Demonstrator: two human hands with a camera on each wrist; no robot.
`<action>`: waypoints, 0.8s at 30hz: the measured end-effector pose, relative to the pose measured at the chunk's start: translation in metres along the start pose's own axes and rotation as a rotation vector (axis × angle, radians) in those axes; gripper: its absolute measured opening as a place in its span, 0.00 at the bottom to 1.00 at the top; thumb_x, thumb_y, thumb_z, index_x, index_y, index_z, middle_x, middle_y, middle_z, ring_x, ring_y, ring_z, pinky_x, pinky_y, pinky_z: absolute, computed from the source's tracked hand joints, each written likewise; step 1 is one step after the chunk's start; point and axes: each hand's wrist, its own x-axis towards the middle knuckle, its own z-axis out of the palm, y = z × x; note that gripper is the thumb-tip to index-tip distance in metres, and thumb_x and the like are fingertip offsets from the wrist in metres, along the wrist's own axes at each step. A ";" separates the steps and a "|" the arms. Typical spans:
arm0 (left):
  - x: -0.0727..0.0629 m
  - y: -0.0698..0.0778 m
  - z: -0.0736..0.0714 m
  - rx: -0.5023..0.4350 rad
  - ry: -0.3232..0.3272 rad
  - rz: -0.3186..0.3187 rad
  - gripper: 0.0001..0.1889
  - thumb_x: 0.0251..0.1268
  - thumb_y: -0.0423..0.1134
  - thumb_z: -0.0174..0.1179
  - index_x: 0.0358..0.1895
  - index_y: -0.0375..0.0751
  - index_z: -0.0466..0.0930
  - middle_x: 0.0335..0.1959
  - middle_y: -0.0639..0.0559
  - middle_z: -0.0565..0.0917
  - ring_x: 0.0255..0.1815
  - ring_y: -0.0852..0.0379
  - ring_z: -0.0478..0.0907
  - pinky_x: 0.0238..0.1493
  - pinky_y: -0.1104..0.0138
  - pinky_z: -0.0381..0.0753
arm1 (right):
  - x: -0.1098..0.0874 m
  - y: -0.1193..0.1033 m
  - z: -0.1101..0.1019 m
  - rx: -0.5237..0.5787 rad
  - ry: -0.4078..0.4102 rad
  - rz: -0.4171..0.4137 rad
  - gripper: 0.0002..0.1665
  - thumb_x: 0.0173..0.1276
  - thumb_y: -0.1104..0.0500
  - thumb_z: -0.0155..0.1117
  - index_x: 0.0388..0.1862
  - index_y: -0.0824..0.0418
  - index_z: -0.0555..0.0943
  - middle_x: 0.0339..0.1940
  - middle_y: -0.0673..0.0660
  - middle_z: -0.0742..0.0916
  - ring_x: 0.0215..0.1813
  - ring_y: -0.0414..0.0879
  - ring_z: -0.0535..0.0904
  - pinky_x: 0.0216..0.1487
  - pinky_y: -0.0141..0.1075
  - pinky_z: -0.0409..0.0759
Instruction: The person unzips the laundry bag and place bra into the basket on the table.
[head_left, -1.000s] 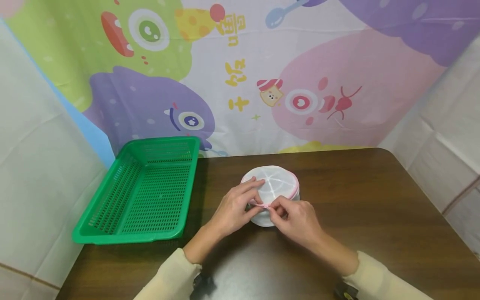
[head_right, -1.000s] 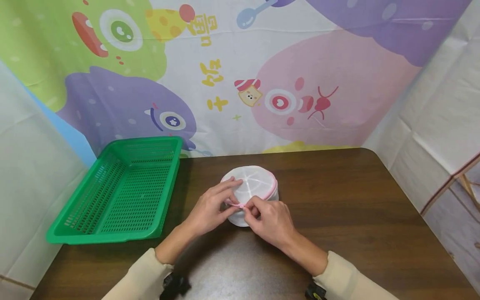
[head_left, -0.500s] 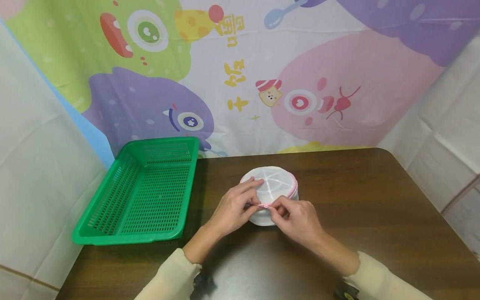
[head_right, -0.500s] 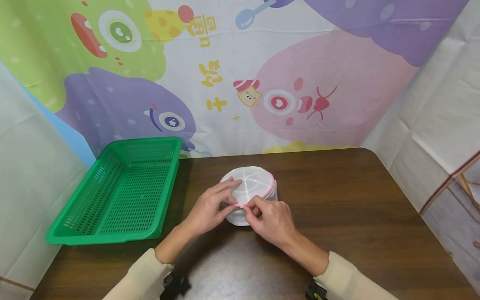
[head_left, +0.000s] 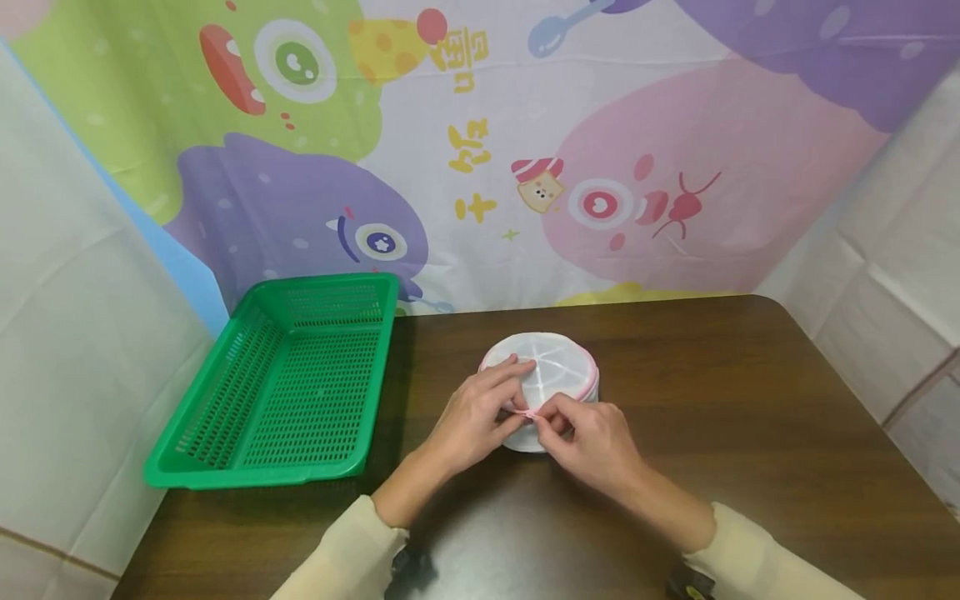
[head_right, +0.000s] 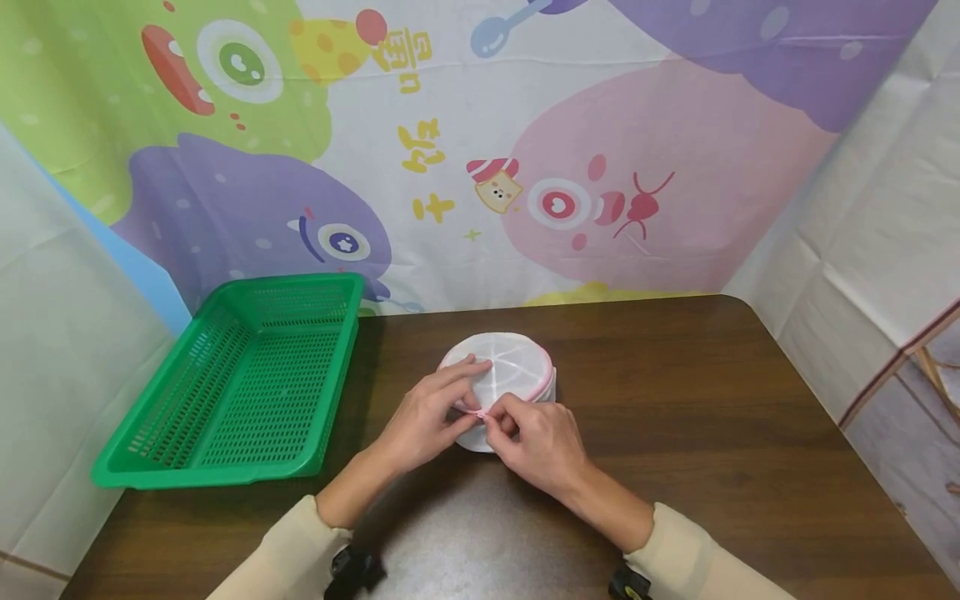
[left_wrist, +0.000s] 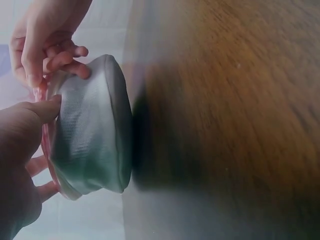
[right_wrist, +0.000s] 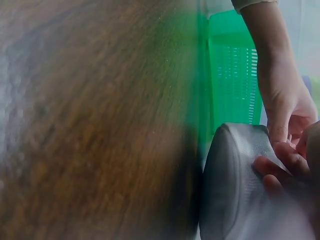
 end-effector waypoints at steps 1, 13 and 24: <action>0.000 0.000 0.000 -0.002 0.002 0.000 0.14 0.63 0.29 0.82 0.35 0.44 0.82 0.71 0.40 0.90 0.77 0.35 0.85 0.76 0.44 0.85 | 0.000 0.000 0.000 -0.003 0.003 -0.001 0.09 0.60 0.67 0.77 0.30 0.54 0.87 0.19 0.42 0.89 0.20 0.28 0.75 0.24 0.22 0.71; -0.003 -0.007 -0.001 -0.007 0.005 -0.015 0.16 0.63 0.29 0.82 0.33 0.44 0.81 0.71 0.40 0.90 0.76 0.34 0.86 0.75 0.44 0.86 | -0.001 0.004 -0.005 -0.018 0.011 0.003 0.10 0.59 0.68 0.78 0.30 0.54 0.87 0.19 0.43 0.89 0.19 0.29 0.77 0.24 0.25 0.72; -0.001 0.000 -0.001 -0.015 -0.030 -0.054 0.15 0.64 0.31 0.82 0.35 0.45 0.80 0.72 0.42 0.90 0.78 0.36 0.84 0.78 0.44 0.84 | 0.001 -0.002 -0.001 0.005 -0.005 -0.002 0.10 0.59 0.68 0.77 0.30 0.54 0.86 0.19 0.42 0.89 0.20 0.29 0.77 0.24 0.24 0.71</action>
